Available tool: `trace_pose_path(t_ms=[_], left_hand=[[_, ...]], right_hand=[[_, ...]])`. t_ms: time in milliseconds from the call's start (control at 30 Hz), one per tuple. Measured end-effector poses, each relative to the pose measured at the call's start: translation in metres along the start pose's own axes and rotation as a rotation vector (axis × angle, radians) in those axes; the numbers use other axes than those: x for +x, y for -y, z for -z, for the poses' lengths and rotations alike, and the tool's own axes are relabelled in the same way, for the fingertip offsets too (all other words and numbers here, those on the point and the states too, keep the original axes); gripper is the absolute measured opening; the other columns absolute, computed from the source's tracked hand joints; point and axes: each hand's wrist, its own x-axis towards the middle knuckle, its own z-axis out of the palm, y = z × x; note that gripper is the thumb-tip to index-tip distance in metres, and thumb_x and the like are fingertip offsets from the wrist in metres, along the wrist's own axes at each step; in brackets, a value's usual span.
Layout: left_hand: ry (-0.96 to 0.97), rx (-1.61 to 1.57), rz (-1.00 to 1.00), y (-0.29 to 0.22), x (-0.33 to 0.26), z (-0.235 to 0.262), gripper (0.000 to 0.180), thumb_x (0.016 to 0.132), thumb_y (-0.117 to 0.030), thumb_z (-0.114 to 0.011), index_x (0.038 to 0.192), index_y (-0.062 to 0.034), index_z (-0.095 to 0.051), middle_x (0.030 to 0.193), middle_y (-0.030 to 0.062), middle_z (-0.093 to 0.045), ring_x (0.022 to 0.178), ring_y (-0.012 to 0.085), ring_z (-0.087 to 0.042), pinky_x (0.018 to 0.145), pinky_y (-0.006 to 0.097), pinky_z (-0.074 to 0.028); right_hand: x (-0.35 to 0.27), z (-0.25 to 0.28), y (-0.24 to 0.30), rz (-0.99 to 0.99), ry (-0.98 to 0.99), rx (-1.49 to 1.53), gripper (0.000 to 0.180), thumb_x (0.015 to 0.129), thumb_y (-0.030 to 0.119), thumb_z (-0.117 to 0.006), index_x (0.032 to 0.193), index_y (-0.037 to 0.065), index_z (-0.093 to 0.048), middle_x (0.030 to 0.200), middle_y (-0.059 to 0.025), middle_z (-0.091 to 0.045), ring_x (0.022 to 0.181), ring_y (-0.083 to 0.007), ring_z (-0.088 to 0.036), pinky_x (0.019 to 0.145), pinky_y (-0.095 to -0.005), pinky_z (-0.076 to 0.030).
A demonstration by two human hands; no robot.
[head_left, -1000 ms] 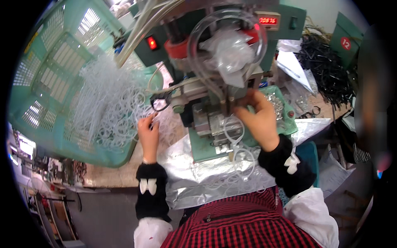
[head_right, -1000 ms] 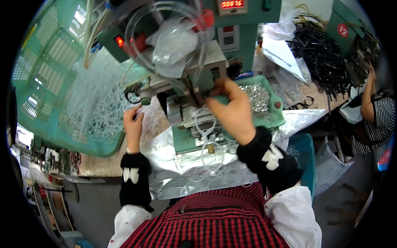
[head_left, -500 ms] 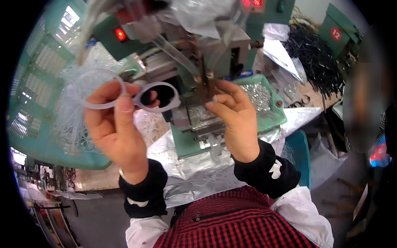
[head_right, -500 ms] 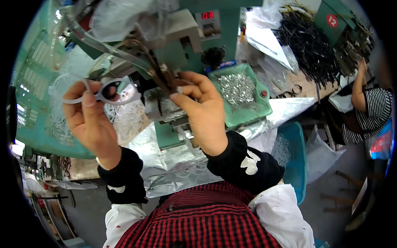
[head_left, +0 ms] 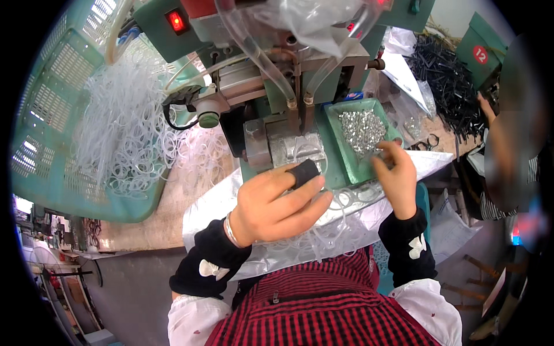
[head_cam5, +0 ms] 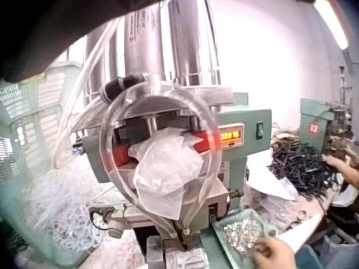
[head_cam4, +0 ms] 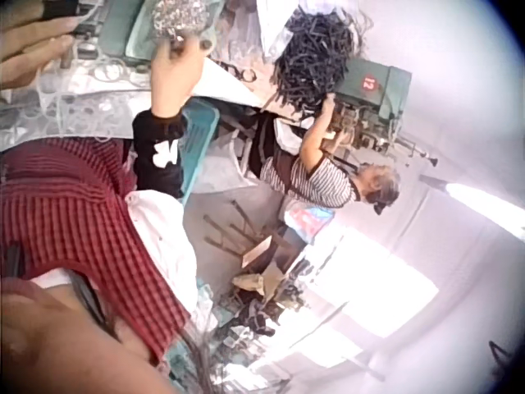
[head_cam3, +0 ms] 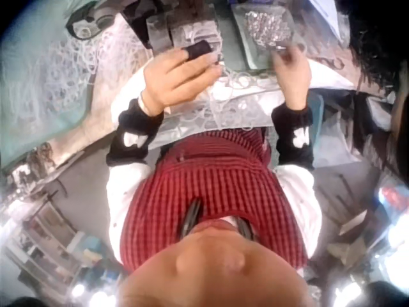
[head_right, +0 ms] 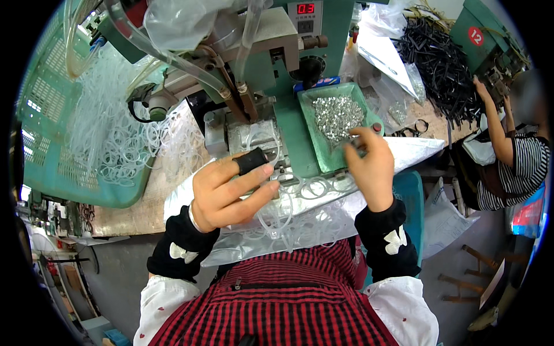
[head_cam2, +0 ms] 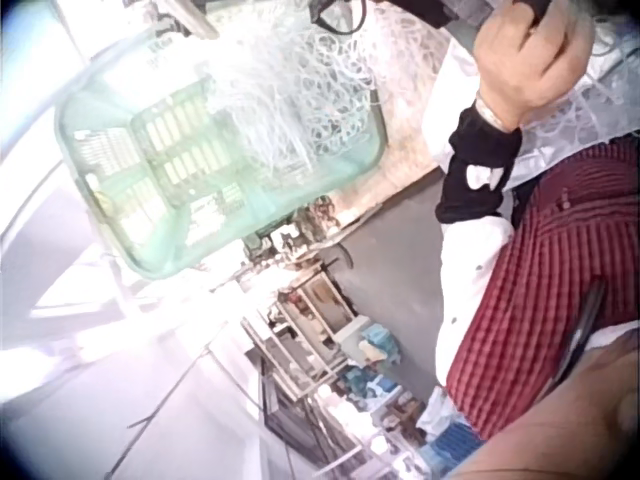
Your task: The person repeatedly picks a translucent plastic ring and a small metal component, places them into a press machine, and removes the assembled unit. The process is continuous and repetitive, with finished parts accumulating on the work surface.
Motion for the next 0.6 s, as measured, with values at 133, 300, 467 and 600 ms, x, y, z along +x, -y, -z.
trace_pose_path(t_ms=[133,300,467,600], left_hand=[[0.023,-0.086,0.071,-0.002,-0.005,0.004,0.036,0.07,-0.005,-0.075,0.106,-0.0083,-0.073,0.117,0.0106,-0.07,0.084,0.0259,-0.064,0.075,0.037,-0.06],[-0.014,-0.157,0.435,-0.062,-0.04,0.02,0.039,0.067,-0.006,-0.078,0.105,-0.0046,-0.07,0.12,0.016,-0.068,0.092,0.0349,-0.068,0.081,0.04,-0.055],[-0.268,0.458,0.826,-0.077,-0.075,0.096,0.026,0.081,0.003,-0.068,0.105,-0.0041,-0.07,0.116,0.014,-0.07,0.093,0.0318,-0.066,0.082,0.041,-0.05],[-0.041,0.553,0.749,-0.006,-0.053,0.151,0.02,0.081,0.01,-0.064,0.096,-0.0026,-0.068,0.119,0.0164,-0.067,0.106,0.0344,-0.061,0.095,0.04,-0.046]], right_hand=[[0.015,-0.037,0.003,0.255,-0.198,-0.282,0.026,0.077,0.016,-0.077,0.099,0.007,-0.067,0.085,-0.0131,-0.066,0.086,-0.0344,-0.061,0.076,-0.0457,-0.047],[0.029,-0.045,0.001,0.272,-0.233,-0.261,0.008,0.081,0.011,-0.072,0.086,0.009,-0.067,0.085,-0.012,-0.066,0.086,-0.0342,-0.062,0.076,-0.0455,-0.047],[0.02,-0.038,-0.008,0.097,-0.206,-0.057,0.015,0.087,0.008,-0.069,0.101,0.002,-0.07,0.092,-0.0135,-0.071,0.085,-0.0301,-0.068,0.078,-0.0374,-0.052],[0.032,-0.03,0.016,0.195,-0.2,0.086,0.017,0.088,0.003,-0.067,0.105,0.001,-0.07,0.096,-0.0137,-0.072,0.088,-0.0251,-0.07,0.081,-0.0329,-0.052]])
